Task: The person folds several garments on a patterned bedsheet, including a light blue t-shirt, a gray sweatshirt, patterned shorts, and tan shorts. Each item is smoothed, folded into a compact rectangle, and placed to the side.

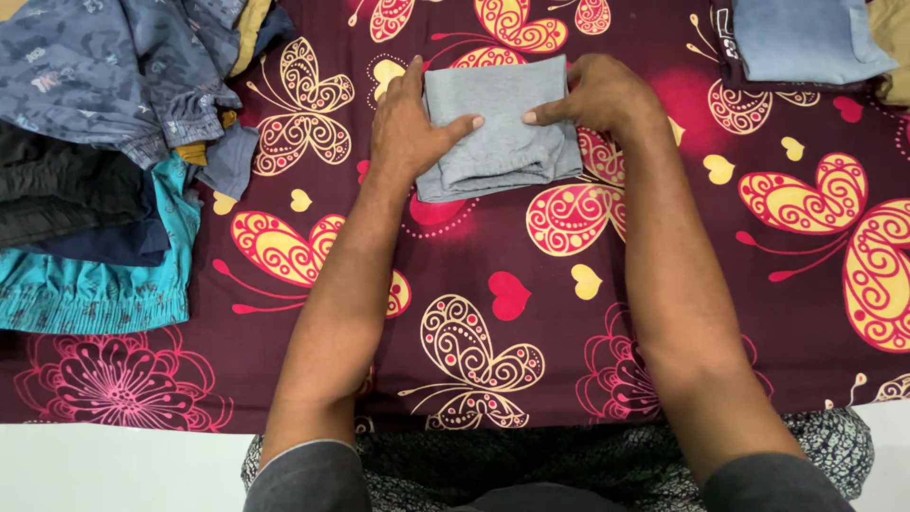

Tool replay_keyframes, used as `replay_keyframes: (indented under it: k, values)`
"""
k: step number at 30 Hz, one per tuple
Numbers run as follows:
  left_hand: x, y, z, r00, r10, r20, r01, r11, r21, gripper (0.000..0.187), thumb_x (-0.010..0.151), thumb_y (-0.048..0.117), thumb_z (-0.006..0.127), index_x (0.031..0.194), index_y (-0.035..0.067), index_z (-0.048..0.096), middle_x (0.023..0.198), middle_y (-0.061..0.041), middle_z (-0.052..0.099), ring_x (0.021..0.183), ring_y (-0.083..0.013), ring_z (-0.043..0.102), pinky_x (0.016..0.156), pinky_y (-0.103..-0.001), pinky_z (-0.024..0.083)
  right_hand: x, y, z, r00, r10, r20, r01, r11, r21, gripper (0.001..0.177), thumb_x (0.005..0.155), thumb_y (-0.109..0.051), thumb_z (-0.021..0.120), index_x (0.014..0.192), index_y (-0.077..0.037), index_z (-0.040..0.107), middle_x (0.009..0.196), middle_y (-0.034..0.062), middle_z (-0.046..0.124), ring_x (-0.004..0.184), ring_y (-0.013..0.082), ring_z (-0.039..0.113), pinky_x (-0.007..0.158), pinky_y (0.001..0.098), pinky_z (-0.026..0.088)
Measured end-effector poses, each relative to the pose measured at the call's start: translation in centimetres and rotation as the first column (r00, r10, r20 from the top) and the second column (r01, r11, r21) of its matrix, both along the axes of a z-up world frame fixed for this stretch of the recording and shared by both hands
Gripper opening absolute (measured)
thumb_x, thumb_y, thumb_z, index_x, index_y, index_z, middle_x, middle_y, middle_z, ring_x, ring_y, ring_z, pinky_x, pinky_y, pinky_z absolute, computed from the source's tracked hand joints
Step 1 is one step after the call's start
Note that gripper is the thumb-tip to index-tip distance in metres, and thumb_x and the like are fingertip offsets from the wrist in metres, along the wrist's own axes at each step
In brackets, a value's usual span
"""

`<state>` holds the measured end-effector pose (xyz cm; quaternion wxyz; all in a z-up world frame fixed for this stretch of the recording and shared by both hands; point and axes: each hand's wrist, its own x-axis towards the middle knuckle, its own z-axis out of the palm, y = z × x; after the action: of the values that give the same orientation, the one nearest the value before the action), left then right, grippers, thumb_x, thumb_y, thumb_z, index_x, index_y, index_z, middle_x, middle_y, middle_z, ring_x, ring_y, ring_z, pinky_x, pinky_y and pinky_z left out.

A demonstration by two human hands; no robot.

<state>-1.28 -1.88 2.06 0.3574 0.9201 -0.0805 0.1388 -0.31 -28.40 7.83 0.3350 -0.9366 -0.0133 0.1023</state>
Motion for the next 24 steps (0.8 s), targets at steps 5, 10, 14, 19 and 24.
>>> replay_keyframes:
  k: [5,10,14,19,24]
  values:
    - [0.3,0.4,0.1,0.986,0.058,-0.156,-0.068,0.996,-0.065,0.113,0.061,0.049,0.098,0.143,-0.009,0.046,0.135,-0.028,0.057,0.126,-0.0376,0.058,0.104,-0.043,0.050,0.5,-0.3,-1.1,0.997,0.062,-0.052,-0.045,0.960,0.275,0.048,0.076,-0.015,0.087,0.118,0.004,0.073,0.109,0.0129,0.078,0.096,0.0207,0.074,0.088,0.0335,0.057]
    - [0.0,0.1,-0.4,0.970,-0.062,-0.233,-0.012,0.952,-0.305,0.089,0.066,0.031,0.090,0.141,-0.003,0.056,0.134,-0.020,0.070,0.125,-0.0277,0.069,0.109,-0.036,0.053,0.7,0.1,-1.3,0.990,0.121,-0.078,-0.052,0.808,0.587,0.041,0.080,-0.006,0.081,0.120,-0.002,0.070,0.107,0.0037,0.079,0.096,0.0133,0.075,0.085,0.0270,0.059]
    - [0.0,-1.5,-1.4,1.000,-0.025,-0.005,0.021,0.915,-0.402,0.094,0.071,0.020,0.094,0.145,-0.008,0.044,0.142,-0.025,0.058,0.134,-0.0318,0.055,0.111,-0.039,0.044,0.8,-1.5,0.2,0.982,0.061,-0.179,0.037,0.868,0.496,0.036,0.082,-0.013,0.080,0.117,-0.009,0.072,0.097,-0.0009,0.074,0.079,0.0106,0.065,0.062,0.0284,0.047]
    - [2.8,-10.5,-2.2,0.976,-0.172,0.136,0.219,0.744,-0.632,0.095,0.079,0.022,0.091,0.151,-0.005,0.035,0.147,-0.021,0.054,0.138,-0.0297,0.055,0.116,-0.039,0.046,0.5,-11.3,5.1,0.998,0.068,0.012,-0.066,0.888,0.454,0.032,0.083,-0.014,0.082,0.113,-0.006,0.073,0.093,-0.0030,0.073,0.072,0.0068,0.061,0.061,0.0240,0.046]
    - [7.0,-32.1,1.0,0.949,-0.262,0.177,0.313,0.702,-0.640,0.095,0.072,0.029,0.089,0.145,-0.006,0.040,0.138,-0.028,0.060,0.129,-0.0375,0.060,0.109,-0.042,0.048,-1.4,-28.0,10.0,0.992,0.007,0.126,-0.005,1.000,-0.012,0.047,0.084,-0.029,0.074,0.122,-0.005,0.062,0.110,0.0026,0.061,0.092,0.0140,0.053,0.076,0.0327,0.043]
